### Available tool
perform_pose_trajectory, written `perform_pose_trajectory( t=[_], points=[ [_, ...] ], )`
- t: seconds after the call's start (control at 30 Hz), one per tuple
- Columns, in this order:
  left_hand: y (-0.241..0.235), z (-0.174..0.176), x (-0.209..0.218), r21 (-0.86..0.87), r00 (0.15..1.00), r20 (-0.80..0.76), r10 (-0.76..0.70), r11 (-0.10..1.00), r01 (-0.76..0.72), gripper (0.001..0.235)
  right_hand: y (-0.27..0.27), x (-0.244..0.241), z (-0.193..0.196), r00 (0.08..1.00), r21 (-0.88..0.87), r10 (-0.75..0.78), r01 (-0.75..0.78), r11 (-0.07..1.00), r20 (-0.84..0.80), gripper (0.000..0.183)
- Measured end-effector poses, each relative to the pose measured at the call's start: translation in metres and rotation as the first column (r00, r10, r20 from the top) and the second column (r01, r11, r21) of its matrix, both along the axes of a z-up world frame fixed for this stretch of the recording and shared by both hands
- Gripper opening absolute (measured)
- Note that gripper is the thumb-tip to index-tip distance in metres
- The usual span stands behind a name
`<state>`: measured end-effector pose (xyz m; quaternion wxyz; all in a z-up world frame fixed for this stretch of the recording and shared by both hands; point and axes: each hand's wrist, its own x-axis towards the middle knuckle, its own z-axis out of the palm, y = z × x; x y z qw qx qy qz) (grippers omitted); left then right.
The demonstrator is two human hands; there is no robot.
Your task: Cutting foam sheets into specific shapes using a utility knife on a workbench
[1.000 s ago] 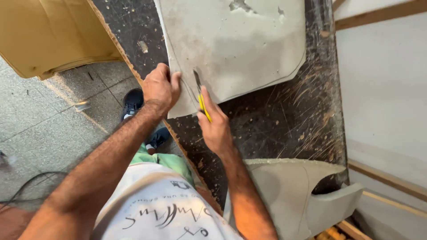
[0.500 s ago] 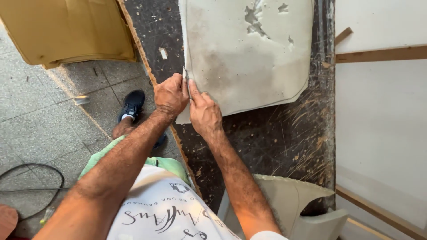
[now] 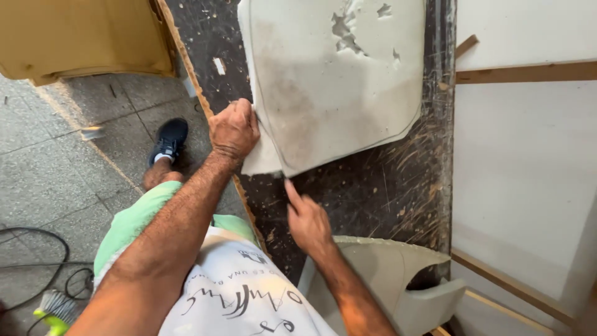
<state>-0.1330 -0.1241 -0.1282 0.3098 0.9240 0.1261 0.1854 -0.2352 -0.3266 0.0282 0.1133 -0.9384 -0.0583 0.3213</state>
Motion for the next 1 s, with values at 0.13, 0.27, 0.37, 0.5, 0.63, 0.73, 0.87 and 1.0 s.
perform_pose_trajectory(
  t=[0.13,0.27,0.37,0.5,0.63,0.73,0.87,1.0],
  points=[
    [0.006,0.014,0.003,-0.245,0.998,-0.039,0.047,0.968,-0.055,0.023,-0.025,-0.005,0.036,0.995,0.071,-0.077,0.082,0.994,-0.069,0.06],
    [0.01,0.061,-0.003,-0.464,0.822,-0.55,-0.15,0.873,-0.151,0.051,0.012,0.035,0.053,0.945,0.483,-0.06,-0.11,0.868,0.321,0.053],
    [0.004,0.066,-0.012,-0.467,0.764,-0.601,-0.235,0.879,-0.098,0.042,0.036,0.079,0.004,0.948,0.65,-0.12,-0.108,0.752,0.295,0.053],
    [0.005,0.047,-0.013,-0.502,0.753,-0.614,-0.236,0.853,-0.142,0.035,0.047,0.104,-0.049,0.973,0.599,-0.029,-0.116,0.792,0.228,0.057],
    [0.002,0.031,-0.013,-0.545,0.765,-0.587,-0.264,0.828,-0.133,0.028,0.046,0.1,-0.071,0.955,0.518,-0.045,-0.12,0.847,0.295,0.058],
    [0.019,0.035,-0.028,-0.57,0.767,-0.575,-0.284,0.812,-0.126,0.026,0.045,0.099,-0.082,0.959,0.539,-0.067,-0.097,0.837,0.276,0.057],
    [0.086,0.107,-0.091,-0.59,0.561,-0.649,-0.514,0.805,0.055,0.026,0.035,0.097,-0.094,0.963,0.541,-0.049,-0.106,0.835,0.264,0.057],
    [0.162,0.094,-0.11,-0.167,0.33,-0.923,-0.197,0.979,0.117,0.085,0.044,0.076,-0.029,0.965,0.506,0.013,-0.15,0.85,0.264,0.062]
  ],
)
